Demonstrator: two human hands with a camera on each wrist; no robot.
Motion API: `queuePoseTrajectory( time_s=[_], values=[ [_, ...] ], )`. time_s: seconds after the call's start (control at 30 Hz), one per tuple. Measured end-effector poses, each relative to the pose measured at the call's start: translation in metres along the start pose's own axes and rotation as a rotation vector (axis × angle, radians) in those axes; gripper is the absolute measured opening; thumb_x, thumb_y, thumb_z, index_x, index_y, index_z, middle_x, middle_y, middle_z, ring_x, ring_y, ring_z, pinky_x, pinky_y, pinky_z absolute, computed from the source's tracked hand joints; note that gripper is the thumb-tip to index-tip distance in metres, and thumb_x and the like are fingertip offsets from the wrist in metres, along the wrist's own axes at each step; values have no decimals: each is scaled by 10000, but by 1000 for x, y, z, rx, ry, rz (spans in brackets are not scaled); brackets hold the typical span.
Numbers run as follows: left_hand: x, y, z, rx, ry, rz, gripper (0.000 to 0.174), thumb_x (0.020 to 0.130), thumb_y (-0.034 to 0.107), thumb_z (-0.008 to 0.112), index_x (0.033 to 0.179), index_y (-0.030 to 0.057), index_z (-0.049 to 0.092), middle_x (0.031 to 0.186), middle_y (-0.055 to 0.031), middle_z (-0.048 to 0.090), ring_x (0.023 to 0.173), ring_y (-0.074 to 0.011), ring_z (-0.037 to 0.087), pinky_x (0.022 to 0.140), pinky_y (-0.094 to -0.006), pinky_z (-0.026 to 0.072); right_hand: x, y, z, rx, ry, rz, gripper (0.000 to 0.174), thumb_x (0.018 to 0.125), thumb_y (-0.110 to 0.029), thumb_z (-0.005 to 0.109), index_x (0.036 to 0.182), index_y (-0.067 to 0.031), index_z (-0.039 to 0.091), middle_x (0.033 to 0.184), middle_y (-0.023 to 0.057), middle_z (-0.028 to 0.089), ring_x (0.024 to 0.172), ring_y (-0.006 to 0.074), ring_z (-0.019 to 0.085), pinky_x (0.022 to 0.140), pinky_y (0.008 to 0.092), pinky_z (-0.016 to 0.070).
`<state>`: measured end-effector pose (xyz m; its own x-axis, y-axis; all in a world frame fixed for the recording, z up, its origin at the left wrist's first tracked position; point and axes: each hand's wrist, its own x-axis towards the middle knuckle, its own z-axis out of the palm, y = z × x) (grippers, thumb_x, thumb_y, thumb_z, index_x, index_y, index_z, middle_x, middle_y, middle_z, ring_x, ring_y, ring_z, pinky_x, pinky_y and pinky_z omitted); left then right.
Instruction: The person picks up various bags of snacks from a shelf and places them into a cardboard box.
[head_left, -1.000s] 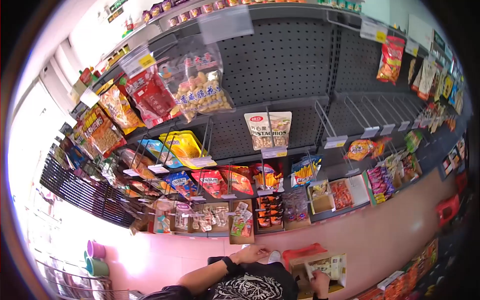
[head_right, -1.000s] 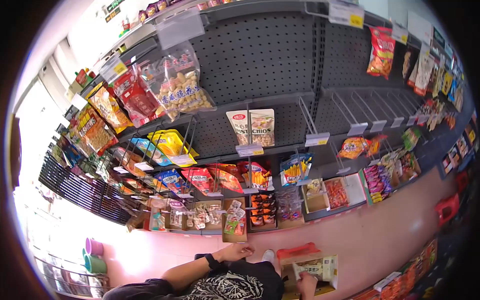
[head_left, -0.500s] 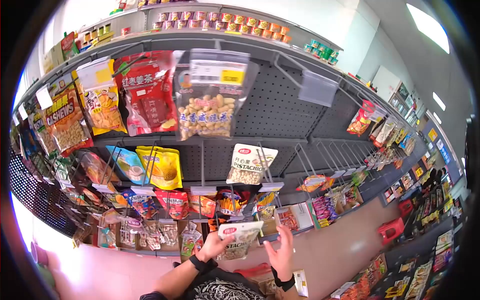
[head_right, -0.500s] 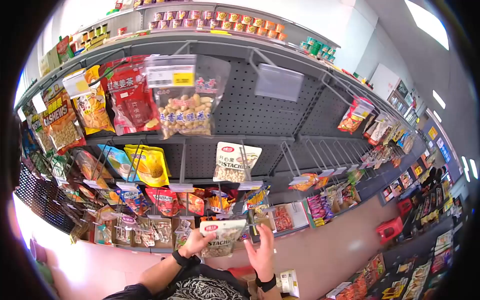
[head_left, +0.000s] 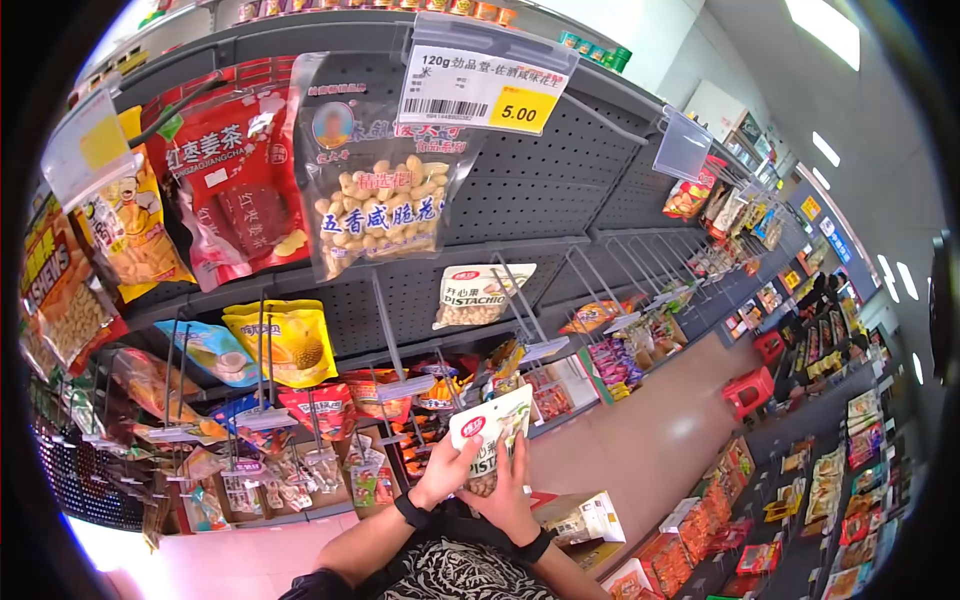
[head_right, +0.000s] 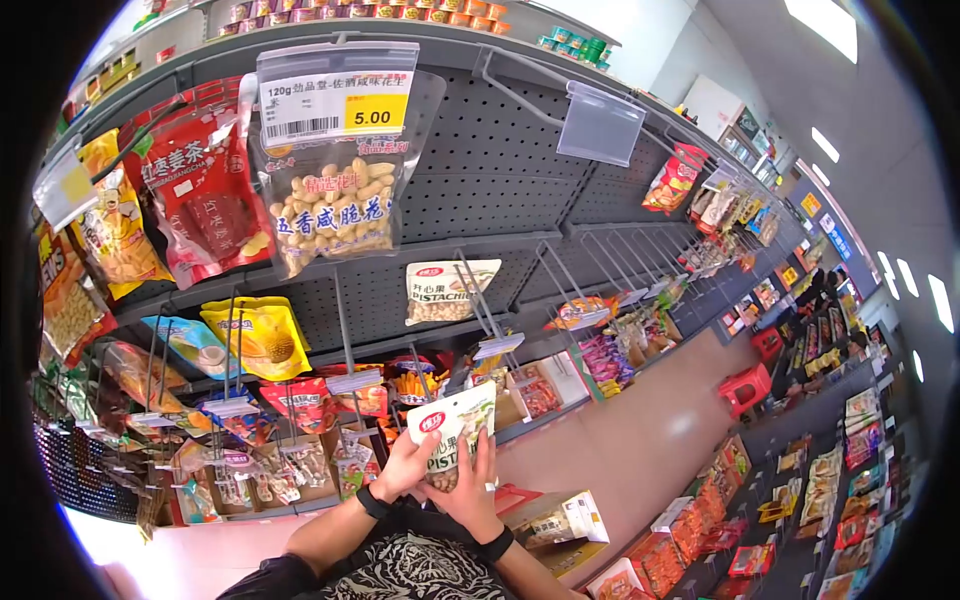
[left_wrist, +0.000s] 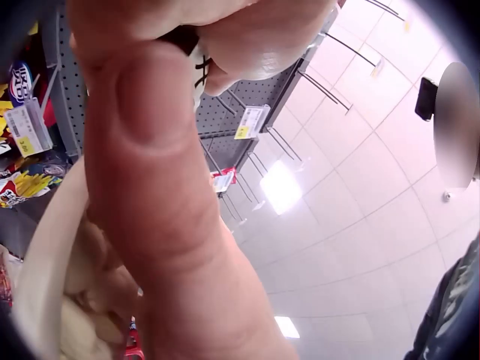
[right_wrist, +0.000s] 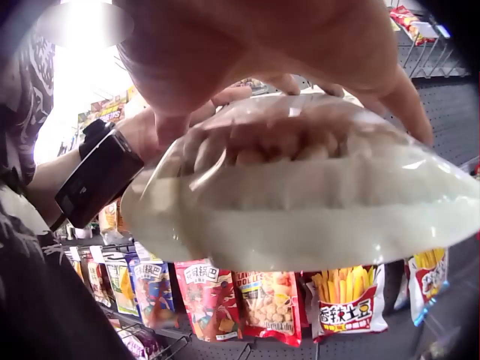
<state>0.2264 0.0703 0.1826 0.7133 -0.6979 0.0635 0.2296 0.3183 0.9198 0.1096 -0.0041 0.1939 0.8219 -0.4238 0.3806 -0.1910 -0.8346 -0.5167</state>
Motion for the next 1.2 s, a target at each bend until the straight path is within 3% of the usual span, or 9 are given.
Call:
queuePoseTrajectory(
  time_s=[0.2,0.37,0.5,0.57,0.7,0.93,1.0,1.07,1.2],
  values=[
    [46,37,18,340,-30,127,349,943,206,481,1230,7,475,1066,-179,635,1007,-234,624,849,-317,477,41,10,-2,66,112,-25,981,608,-298,835,1383,-45,289,1420,327,154,1291,514,221,1009,575,279],
    [73,41,25,337,15,180,294,942,226,489,1107,4,590,944,-157,669,862,-203,656,764,-304,494,72,11,-4,106,143,-4,954,618,-211,821,1390,-53,284,1433,319,123,1307,500,208,1029,537,273],
    [83,54,25,269,50,232,293,939,234,492,1112,20,594,898,-154,671,819,-189,661,716,-309,499,86,7,-2,85,189,-50,935,629,-169,808,1392,-52,281,1437,317,117,1313,496,202,1040,529,260],
    [88,56,23,333,44,307,292,934,240,497,1124,40,592,867,-159,667,778,-210,669,674,-316,499,92,4,-3,72,187,-53,934,629,-163,808,1391,-50,281,1438,318,115,1317,494,198,1042,524,260],
    [97,69,25,392,42,260,304,936,263,490,1142,61,583,813,-162,657,741,-264,671,644,-325,496,104,-4,-10,86,190,-34,933,629,-152,808,1392,-53,281,1441,314,114,1325,488,191,1043,510,268],
    [104,58,26,358,120,316,319,940,281,482,1152,66,584,796,-144,663,707,-206,672,635,-312,498,109,4,-13,48,147,-25,901,626,-170,810,1382,-81,329,1436,304,148,1312,480,226,1032,511,285],
    [112,58,23,327,141,279,320,942,280,479,1152,64,587,835,-155,667,730,-198,667,660,-309,498,118,3,-14,36,117,3,893,623,-190,810,1378,-86,344,1428,306,163,1301,477,245,1026,511,293],
    [132,50,15,361,186,267,336,939,287,479,1160,57,584,924,-193,659,888,-260,661,760,-337,491,137,10,-9,41,88,-17,887,615,-238,805,1374,-99,369,1407,295,226,1271,458,299,1014,502,316],
    [174,49,-7,484,291,365,345,923,304,499,1135,48,593,955,-214,647,935,-350,631,764,-370,489,189,15,12,58,85,-107,877,628,-253,783,1381,-105,359,1400,263,281,1243,443,353,1005,489,343]
  ],
)
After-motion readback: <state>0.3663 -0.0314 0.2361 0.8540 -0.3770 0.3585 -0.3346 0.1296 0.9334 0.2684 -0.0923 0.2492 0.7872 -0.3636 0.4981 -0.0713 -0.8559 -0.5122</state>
